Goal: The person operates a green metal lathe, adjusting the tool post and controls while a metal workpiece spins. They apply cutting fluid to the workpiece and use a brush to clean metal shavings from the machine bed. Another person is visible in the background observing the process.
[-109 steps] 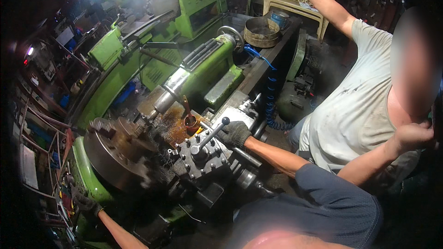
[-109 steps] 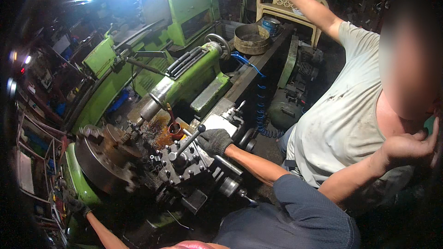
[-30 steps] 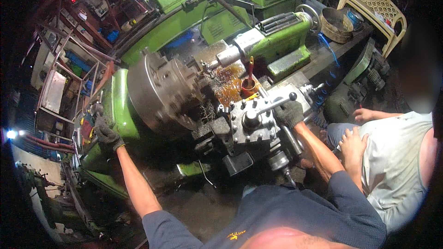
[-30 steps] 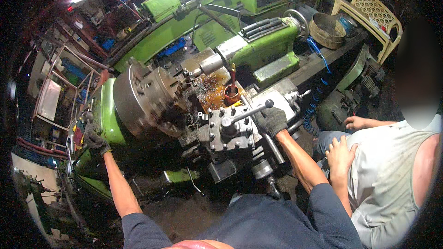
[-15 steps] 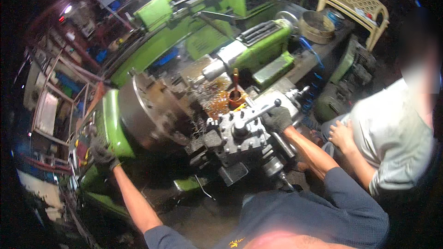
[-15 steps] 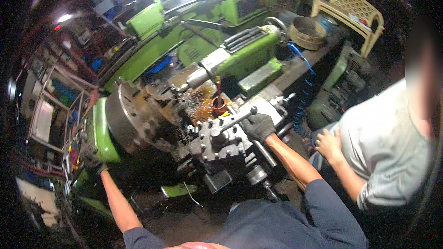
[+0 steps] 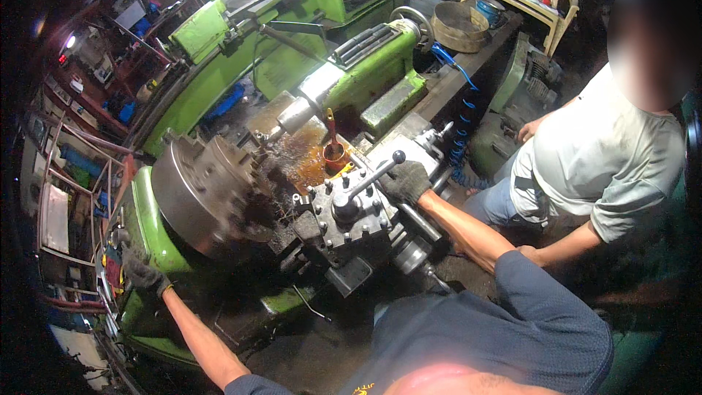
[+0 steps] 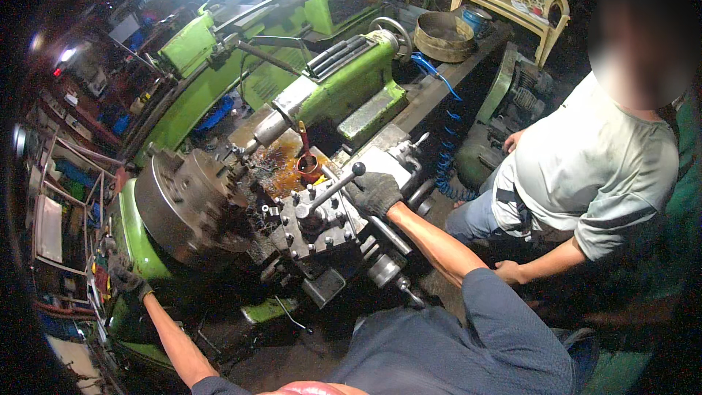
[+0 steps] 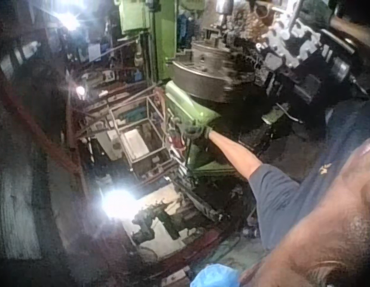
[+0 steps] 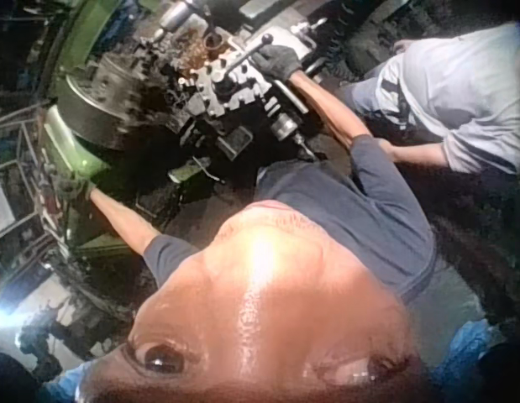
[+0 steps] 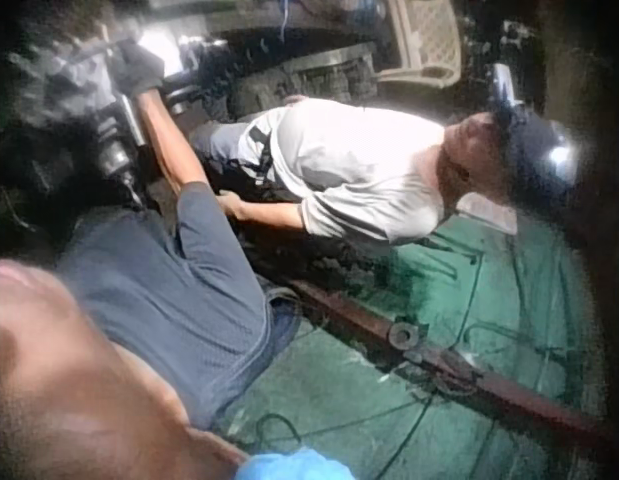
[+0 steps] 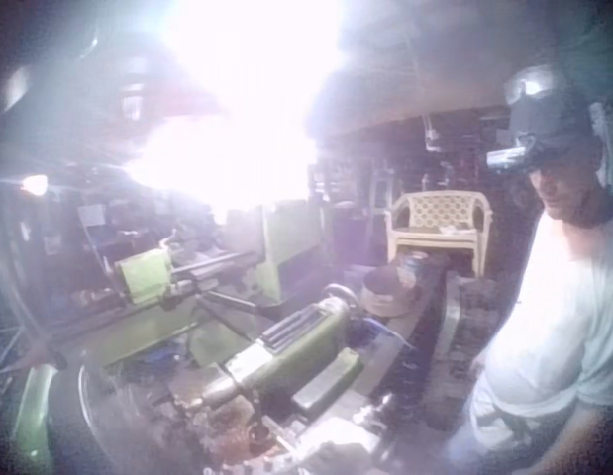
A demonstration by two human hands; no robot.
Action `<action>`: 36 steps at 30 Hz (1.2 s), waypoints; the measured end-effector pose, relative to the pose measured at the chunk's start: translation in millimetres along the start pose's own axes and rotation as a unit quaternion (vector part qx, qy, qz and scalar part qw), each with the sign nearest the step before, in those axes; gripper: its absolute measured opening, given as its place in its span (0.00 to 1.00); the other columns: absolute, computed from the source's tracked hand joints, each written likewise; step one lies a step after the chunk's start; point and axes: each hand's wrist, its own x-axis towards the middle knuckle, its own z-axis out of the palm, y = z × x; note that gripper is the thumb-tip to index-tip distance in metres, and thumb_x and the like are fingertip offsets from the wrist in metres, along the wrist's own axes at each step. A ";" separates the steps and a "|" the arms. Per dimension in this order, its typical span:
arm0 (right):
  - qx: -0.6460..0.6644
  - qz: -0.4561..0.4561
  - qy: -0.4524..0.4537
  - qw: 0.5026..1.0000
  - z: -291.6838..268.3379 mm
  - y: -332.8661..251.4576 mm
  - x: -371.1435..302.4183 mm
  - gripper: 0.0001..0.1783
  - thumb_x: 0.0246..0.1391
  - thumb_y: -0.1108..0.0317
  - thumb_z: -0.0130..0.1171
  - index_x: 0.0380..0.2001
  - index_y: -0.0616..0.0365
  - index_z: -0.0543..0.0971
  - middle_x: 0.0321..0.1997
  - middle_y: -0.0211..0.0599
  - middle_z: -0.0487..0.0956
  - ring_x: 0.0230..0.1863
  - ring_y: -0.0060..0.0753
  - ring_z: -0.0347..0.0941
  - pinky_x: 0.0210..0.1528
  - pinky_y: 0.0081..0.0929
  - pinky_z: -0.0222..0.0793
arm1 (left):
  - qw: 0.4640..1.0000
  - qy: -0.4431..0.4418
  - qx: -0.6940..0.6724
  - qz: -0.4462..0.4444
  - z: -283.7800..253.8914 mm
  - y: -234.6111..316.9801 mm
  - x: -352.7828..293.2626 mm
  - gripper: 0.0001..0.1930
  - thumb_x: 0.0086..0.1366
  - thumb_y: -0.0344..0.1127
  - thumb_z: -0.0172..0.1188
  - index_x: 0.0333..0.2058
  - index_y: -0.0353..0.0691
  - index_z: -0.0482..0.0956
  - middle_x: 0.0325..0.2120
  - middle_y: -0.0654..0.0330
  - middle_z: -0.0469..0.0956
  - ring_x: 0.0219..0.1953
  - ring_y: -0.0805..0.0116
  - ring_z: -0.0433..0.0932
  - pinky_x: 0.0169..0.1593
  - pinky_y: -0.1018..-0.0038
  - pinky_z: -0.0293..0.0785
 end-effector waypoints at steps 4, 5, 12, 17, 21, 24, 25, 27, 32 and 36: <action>0.021 0.014 0.012 1.000 -11.4 -7.6 -1.4 0.22 0.58 0.46 0.50 0.28 0.50 0.81 0.26 0.44 0.81 0.30 0.53 0.79 0.32 0.50 0.71 | 0.998 -0.032 0.049 0.025 4.9 -33.6 -14.2 0.17 0.72 0.41 0.50 0.55 0.41 0.73 0.50 0.53 0.79 0.51 0.52 0.77 0.56 0.59 0.71; 0.025 0.006 0.022 0.999 -10.8 -6.6 -2.5 0.22 0.58 0.46 0.50 0.28 0.50 0.81 0.26 0.44 0.81 0.30 0.53 0.79 0.32 0.50 0.71 | 0.998 -0.025 0.062 0.007 7.9 -28.2 -16.9 0.17 0.72 0.41 0.49 0.55 0.41 0.73 0.50 0.53 0.79 0.51 0.52 0.77 0.56 0.60 0.71; 0.026 0.006 0.028 0.999 -6.0 -1.8 -2.3 0.21 0.59 0.46 0.49 0.27 0.50 0.81 0.26 0.45 0.80 0.30 0.55 0.79 0.32 0.52 0.70 | 0.999 -0.027 -0.017 -0.036 5.4 -0.3 -7.7 0.18 0.73 0.41 0.47 0.57 0.41 0.72 0.53 0.52 0.77 0.54 0.53 0.75 0.57 0.61 0.70; 0.035 0.003 0.038 0.999 -7.2 0.3 -5.2 0.20 0.59 0.47 0.51 0.27 0.49 0.81 0.28 0.44 0.81 0.31 0.55 0.79 0.33 0.52 0.70 | 0.995 -0.043 -0.057 -0.063 7.9 0.2 -6.6 0.19 0.73 0.41 0.46 0.58 0.41 0.72 0.55 0.51 0.76 0.55 0.53 0.74 0.58 0.62 0.69; 0.032 -0.023 0.030 0.999 -1.7 -2.6 0.9 0.20 0.59 0.46 0.52 0.29 0.49 0.81 0.28 0.44 0.81 0.32 0.54 0.79 0.33 0.51 0.71 | 0.997 -0.060 -0.009 -0.054 -1.5 -38.0 -2.5 0.20 0.74 0.43 0.45 0.57 0.40 0.74 0.56 0.51 0.76 0.56 0.52 0.74 0.58 0.62 0.69; -0.005 0.029 -0.001 1.000 -2.0 12.2 -3.7 0.23 0.58 0.43 0.53 0.28 0.51 0.81 0.28 0.44 0.81 0.33 0.53 0.79 0.34 0.50 0.72 | 0.996 -0.060 -0.029 0.055 25.1 58.7 18.0 0.23 0.71 0.42 0.46 0.59 0.38 0.73 0.58 0.52 0.75 0.57 0.54 0.74 0.60 0.65 0.69; 0.025 0.042 -0.013 0.999 -6.3 0.7 -0.5 0.24 0.58 0.42 0.53 0.27 0.51 0.82 0.28 0.45 0.82 0.32 0.53 0.80 0.35 0.49 0.72 | 0.997 -0.074 0.012 0.028 5.6 36.0 15.7 0.21 0.71 0.42 0.47 0.58 0.39 0.74 0.56 0.53 0.76 0.56 0.54 0.74 0.59 0.64 0.69; 0.052 0.054 -0.004 0.997 -1.9 -1.7 0.1 0.26 0.58 0.41 0.52 0.26 0.51 0.83 0.26 0.46 0.82 0.31 0.53 0.80 0.34 0.49 0.73 | 0.995 -0.084 0.055 0.005 -7.2 21.4 10.0 0.19 0.71 0.42 0.48 0.55 0.41 0.76 0.53 0.53 0.77 0.54 0.54 0.75 0.57 0.63 0.70; 0.044 0.014 0.091 0.995 20.9 13.6 0.1 0.23 0.57 0.44 0.54 0.26 0.51 0.84 0.22 0.48 0.81 0.26 0.56 0.79 0.31 0.51 0.73 | 0.999 -0.039 -0.033 -0.010 -9.7 43.1 33.1 0.19 0.73 0.45 0.45 0.47 0.40 0.80 0.44 0.53 0.81 0.46 0.56 0.78 0.50 0.63 0.73; 0.065 -0.013 0.109 0.992 23.5 10.3 2.2 0.21 0.57 0.46 0.56 0.26 0.51 0.84 0.22 0.48 0.80 0.26 0.56 0.79 0.30 0.50 0.73 | 0.991 -0.017 -0.112 -0.065 -22.0 42.5 32.5 0.17 0.64 0.38 0.57 0.50 0.39 0.79 0.41 0.55 0.81 0.44 0.56 0.79 0.48 0.64 0.75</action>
